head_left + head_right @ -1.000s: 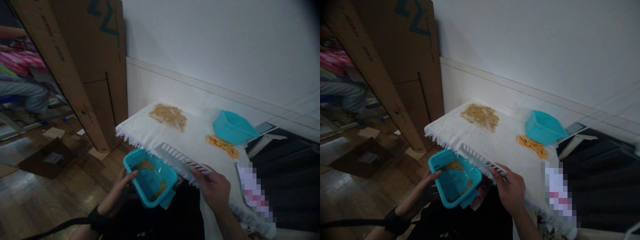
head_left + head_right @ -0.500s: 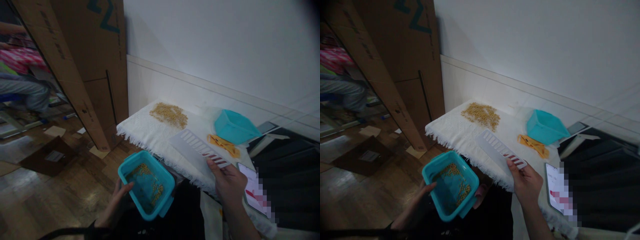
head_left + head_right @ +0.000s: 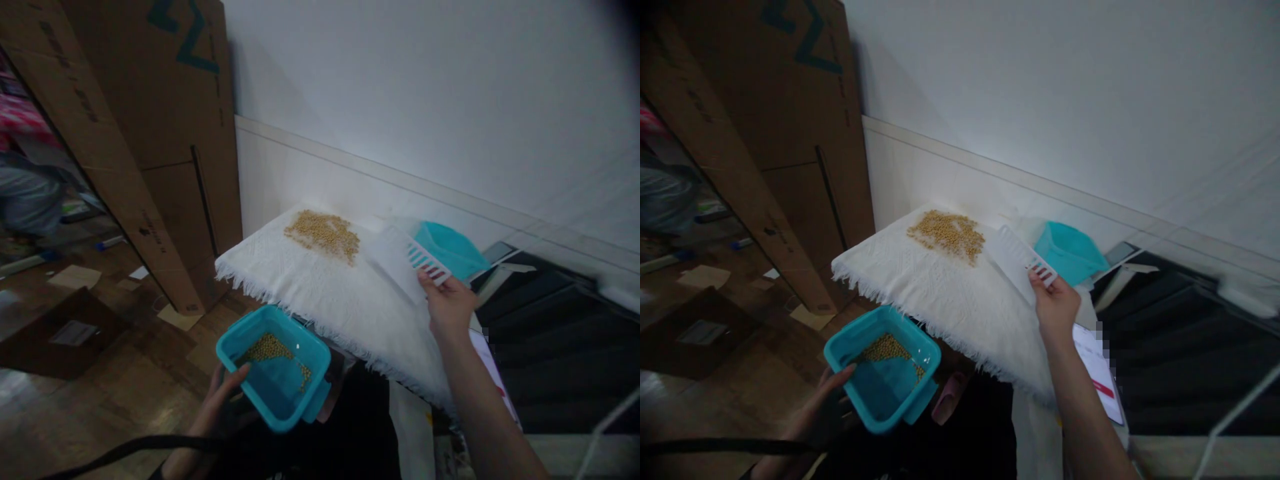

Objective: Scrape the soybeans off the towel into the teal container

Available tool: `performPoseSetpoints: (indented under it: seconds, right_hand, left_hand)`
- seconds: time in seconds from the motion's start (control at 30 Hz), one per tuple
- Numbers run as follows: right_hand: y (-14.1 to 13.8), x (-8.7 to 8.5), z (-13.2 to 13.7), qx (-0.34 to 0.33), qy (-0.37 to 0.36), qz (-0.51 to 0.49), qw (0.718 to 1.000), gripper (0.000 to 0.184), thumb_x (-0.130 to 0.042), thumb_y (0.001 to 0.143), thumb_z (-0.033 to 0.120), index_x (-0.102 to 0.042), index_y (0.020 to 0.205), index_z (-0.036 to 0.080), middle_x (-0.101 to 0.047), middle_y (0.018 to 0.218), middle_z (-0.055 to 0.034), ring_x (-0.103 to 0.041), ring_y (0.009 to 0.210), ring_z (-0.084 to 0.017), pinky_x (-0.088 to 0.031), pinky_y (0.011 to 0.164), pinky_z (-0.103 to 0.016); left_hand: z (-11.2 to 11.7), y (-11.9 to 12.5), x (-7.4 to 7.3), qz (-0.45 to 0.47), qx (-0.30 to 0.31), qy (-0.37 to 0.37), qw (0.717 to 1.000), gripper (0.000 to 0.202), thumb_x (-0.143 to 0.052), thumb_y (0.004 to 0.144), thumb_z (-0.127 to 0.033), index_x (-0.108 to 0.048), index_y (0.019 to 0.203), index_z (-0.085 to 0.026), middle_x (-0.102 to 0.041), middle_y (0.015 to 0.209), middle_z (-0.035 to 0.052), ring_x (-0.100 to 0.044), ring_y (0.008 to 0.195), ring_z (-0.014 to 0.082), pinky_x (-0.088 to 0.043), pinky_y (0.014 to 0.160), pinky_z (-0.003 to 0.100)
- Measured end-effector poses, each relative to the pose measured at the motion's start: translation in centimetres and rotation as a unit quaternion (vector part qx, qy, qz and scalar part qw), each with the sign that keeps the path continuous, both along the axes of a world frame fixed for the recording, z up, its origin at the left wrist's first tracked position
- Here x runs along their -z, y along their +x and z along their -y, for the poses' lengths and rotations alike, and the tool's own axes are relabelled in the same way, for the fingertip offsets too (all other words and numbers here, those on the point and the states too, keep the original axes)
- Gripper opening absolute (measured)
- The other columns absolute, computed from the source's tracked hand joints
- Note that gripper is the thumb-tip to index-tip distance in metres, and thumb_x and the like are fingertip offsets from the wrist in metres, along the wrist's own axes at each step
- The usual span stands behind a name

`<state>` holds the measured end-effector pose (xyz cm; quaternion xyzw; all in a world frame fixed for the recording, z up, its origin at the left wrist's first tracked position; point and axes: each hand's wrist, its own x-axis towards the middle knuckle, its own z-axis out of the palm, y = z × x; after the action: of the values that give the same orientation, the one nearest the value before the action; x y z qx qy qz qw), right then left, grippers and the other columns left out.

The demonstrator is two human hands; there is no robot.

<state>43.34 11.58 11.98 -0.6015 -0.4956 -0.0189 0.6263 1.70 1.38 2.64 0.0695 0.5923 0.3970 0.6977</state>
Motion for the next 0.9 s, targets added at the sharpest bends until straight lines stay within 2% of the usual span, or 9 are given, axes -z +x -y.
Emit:
performPoseSetpoints:
  seconds: [0.07,0.13,0.23,0.33,0.43,0.57,0.67,0.8,0.9]
  right_hand:
    - [0.3,0.5,-1.4,0.0,-0.033,0.015,0.999,0.042,-0.079,0.077,0.055,-0.081,0.094,0.017,-0.081,0.088,-0.0078,-0.076,0.086,-0.031,-0.059,0.085,-0.047]
    - [-0.2,0.9,-2.1,0.0,-0.053,0.036,0.998,0.04,-0.075,0.079,0.056,-0.081,0.09,0.017,-0.081,0.085,-0.0079,-0.075,0.083,-0.031,-0.059,0.083,-0.046]
    - [-1.4,1.5,-2.4,-0.01,-0.063,0.05,0.997,0.039,-0.07,0.082,0.055,-0.08,0.086,0.018,-0.08,0.08,-0.0077,-0.074,0.08,-0.03,-0.058,0.081,-0.044]
    - [-2.1,1.8,-2.4,-0.027,-0.066,0.037,0.997,0.039,-0.07,0.08,0.056,-0.08,0.085,0.018,-0.079,0.078,-0.0072,-0.073,0.077,-0.029,-0.058,0.077,-0.043]
    - [-1.8,2.1,-2.6,-0.035,-0.065,0.018,0.997,0.039,-0.073,0.078,0.056,-0.08,0.085,0.019,-0.08,0.08,-0.0067,-0.073,0.078,-0.028,-0.058,0.078,-0.043]
    - [-0.7,2.3,-4.0,-0.051,-0.044,-0.02,0.998,0.04,-0.075,0.077,0.056,-0.079,0.088,0.018,-0.081,0.089,-0.008,-0.074,0.085,-0.029,-0.058,0.086,-0.045]
    - [-0.2,2.4,-5.3,-0.069,-0.056,-0.051,0.995,0.044,-0.079,0.072,0.058,-0.079,0.089,0.018,-0.081,0.092,-0.009,-0.075,0.089,-0.029,-0.057,0.089,-0.047]
    - [-0.1,2.9,-6.3,-0.074,-0.068,-0.092,0.991,0.047,-0.08,0.067,0.061,-0.078,0.088,0.018,-0.081,0.092,-0.009,-0.075,0.09,-0.029,-0.058,0.089,-0.046]
    - [-0.1,3.3,-6.3,-0.077,-0.066,-0.102,0.99,0.045,-0.08,0.068,0.059,-0.077,0.086,0.018,-0.08,0.09,-0.0084,-0.074,0.087,-0.027,-0.057,0.087,-0.045]
  left_hand:
    - [-0.2,-0.3,1.0,-0.03,0.004,-0.003,1.0,0.093,-0.09,0.076,-0.034,-0.04,0.154,-0.036,-0.069,0.134,0.0206,-0.08,0.099,0.0376,-0.064,0.085,0.056]
    - [-0.3,-0.7,2.0,-0.042,-0.03,-0.007,0.999,0.098,-0.096,0.067,-0.029,-0.045,0.152,-0.033,-0.072,0.13,0.0203,-0.079,0.099,0.0411,-0.065,0.083,0.057]
    - [-0.5,-1.1,3.1,-0.041,-0.041,0.0,0.998,0.099,-0.096,0.066,-0.025,-0.046,0.152,-0.034,-0.071,0.136,0.0173,-0.078,0.104,0.0403,-0.065,0.086,0.055]
    - [-0.6,-1.4,3.5,-0.059,-0.023,-0.004,0.998,0.098,-0.092,0.072,-0.026,-0.042,0.155,-0.031,-0.065,0.143,0.022,-0.08,0.1,0.0378,-0.064,0.087,0.053]
    - [-0.4,-1.3,2.9,-0.061,0.008,-0.017,0.998,0.098,-0.091,0.074,-0.031,-0.038,0.157,-0.033,-0.063,0.143,0.0239,-0.081,0.095,0.0369,-0.064,0.086,0.052]
    - [0.1,-0.7,0.9,-0.023,0.038,-0.012,0.999,0.093,-0.091,0.073,-0.039,-0.041,0.152,-0.041,-0.065,0.143,0.0181,-0.08,0.098,0.0385,-0.063,0.086,0.057]
    - [0.3,-0.4,-0.2,-0.017,0.042,-0.003,0.999,0.094,-0.088,0.077,-0.039,-0.035,0.155,-0.041,-0.066,0.142,0.017,-0.08,0.1,0.0364,-0.063,0.088,0.055]
    - [0.2,-0.4,-0.5,-0.015,0.041,-0.003,0.999,0.102,-0.089,0.075,-0.039,-0.03,0.159,-0.039,-0.069,0.139,0.0184,-0.081,0.096,0.0362,-0.064,0.087,0.053]
    - [0.1,-0.6,-0.4,-0.009,0.044,0.001,0.999,0.108,-0.089,0.076,-0.035,-0.024,0.162,-0.042,-0.071,0.138,0.0177,-0.08,0.099,0.037,-0.063,0.089,0.056]
